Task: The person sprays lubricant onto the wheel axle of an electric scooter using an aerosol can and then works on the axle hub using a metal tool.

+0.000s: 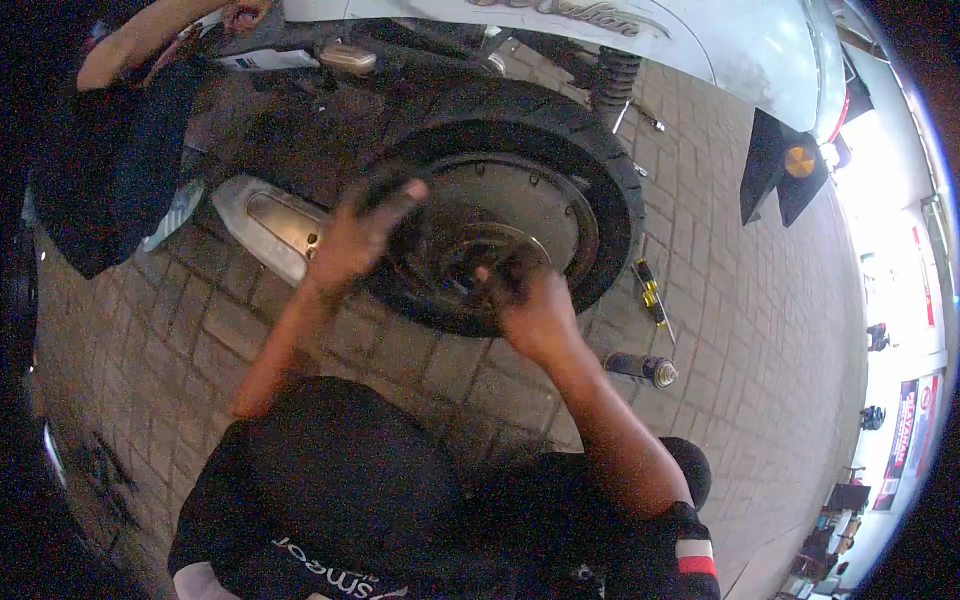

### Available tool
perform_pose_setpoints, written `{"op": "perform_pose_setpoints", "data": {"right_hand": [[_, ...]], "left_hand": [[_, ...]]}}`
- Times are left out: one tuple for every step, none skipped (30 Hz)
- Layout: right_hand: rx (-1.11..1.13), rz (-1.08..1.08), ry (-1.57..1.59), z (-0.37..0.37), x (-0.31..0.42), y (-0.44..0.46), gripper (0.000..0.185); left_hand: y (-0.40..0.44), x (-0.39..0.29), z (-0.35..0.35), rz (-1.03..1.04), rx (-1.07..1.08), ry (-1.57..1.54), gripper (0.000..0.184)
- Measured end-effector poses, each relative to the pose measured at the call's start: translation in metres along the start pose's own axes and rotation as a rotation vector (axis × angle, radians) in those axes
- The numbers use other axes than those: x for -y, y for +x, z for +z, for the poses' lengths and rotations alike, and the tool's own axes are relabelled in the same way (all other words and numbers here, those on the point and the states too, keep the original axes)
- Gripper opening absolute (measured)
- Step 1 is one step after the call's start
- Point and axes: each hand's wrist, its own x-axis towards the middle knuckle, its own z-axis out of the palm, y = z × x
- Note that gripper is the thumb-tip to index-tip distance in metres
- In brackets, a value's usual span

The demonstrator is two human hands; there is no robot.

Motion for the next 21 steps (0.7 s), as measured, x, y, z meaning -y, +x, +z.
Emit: {"op": "perform_pose_setpoints", "data": {"right_hand": [[-0.035,-0.033,0.173,0.003,-0.014,0.004,0.037],[-0.042,-0.033,0.172,0.007,-0.024,0.006,0.037],[-0.082,0.054,0.358,0.012,-0.031,0.005,0.037],[-0.116,0.144,0.542,0.017,-0.037,0.004,0.038],[-0.109,0.150,0.538,0.021,-0.041,0.003,0.038],[-0.155,0.173,0.657,0.026,-0.044,0.001,0.035],[-0.204,0.199,0.776,0.031,-0.048,-0.001,0.033],[-0.201,0.205,0.775,0.035,-0.055,-0.002,0.033],[-0.194,0.196,0.754,0.037,-0.062,-0.001,0.032],[-0.188,0.185,0.732,0.037,-0.068,0.000,0.032],[-0.190,0.184,0.731,0.038,-0.074,0.000,0.032],[-0.183,0.213,0.681,0.038,-0.073,-0.002,0.032],[-0.175,0.243,0.632,0.039,-0.072,-0.002,0.032],[-0.176,0.248,0.633,0.039,-0.071,-0.004,0.032],[-0.138,0.289,0.796,0.037,-0.061,-0.005,0.034],[-0.098,0.330,0.958,0.036,-0.057,-0.007,0.036],[-0.098,0.334,0.958,0.038,-0.061,-0.008,0.036],[-0.103,0.242,0.883,0.041,-0.064,-0.009,0.037],[-0.103,0.198,0.846,0.043,-0.066,-0.009,0.037],[-0.105,0.155,0.809,0.045,-0.067,-0.010,0.037],[-0.113,0.269,0.925,0.045,-0.060,-0.010,0.037]], "left_hand": [[0.002,0.001,0.013,-0.031,0.098,0.176,0.045],[0.001,0.004,0.024,-0.064,0.197,0.352,0.048],[-0.007,0.007,0.034,-0.188,0.251,0.439,0.049],[-0.016,0.013,0.042,-0.317,0.302,0.522,0.050],[-0.019,0.020,0.047,-0.325,0.300,0.516,0.050],[-0.023,0.026,0.053,-0.446,0.296,0.324,0.051],[-0.027,0.030,0.057,-0.565,0.291,0.130,0.052],[-0.030,0.032,0.062,-0.571,0.291,0.127,0.052],[-0.030,0.029,0.066,-0.614,0.265,0.070,0.053],[-0.030,0.026,0.069,-0.655,0.239,0.013,0.055],[-0.029,0.023,0.070,-0.653,0.241,0.013,0.055],[-0.029,0.019,0.070,-0.677,0.230,-0.058,0.061],[-0.028,0.018,0.071,-0.704,0.218,-0.129,0.068],[-0.028,0.024,0.072,-0.707,0.220,-0.130,0.068],[-0.029,0.032,0.073,-0.698,0.204,-0.106,0.066],[-0.029,0.039,0.074,-0.690,0.186,-0.084,0.064],[-0.031,0.047,0.075,-0.694,0.186,-0.085,0.064],[-0.032,0.049,0.076,-0.701,0.177,-0.191,0.061],[-0.033,0.051,0.077,-0.708,0.166,-0.296,0.057],[-0.035,0.053,0.077,-0.712,0.165,-0.296,0.057],[-0.035,0.052,0.079,-0.691,0.142,-0.283,0.054]]}}
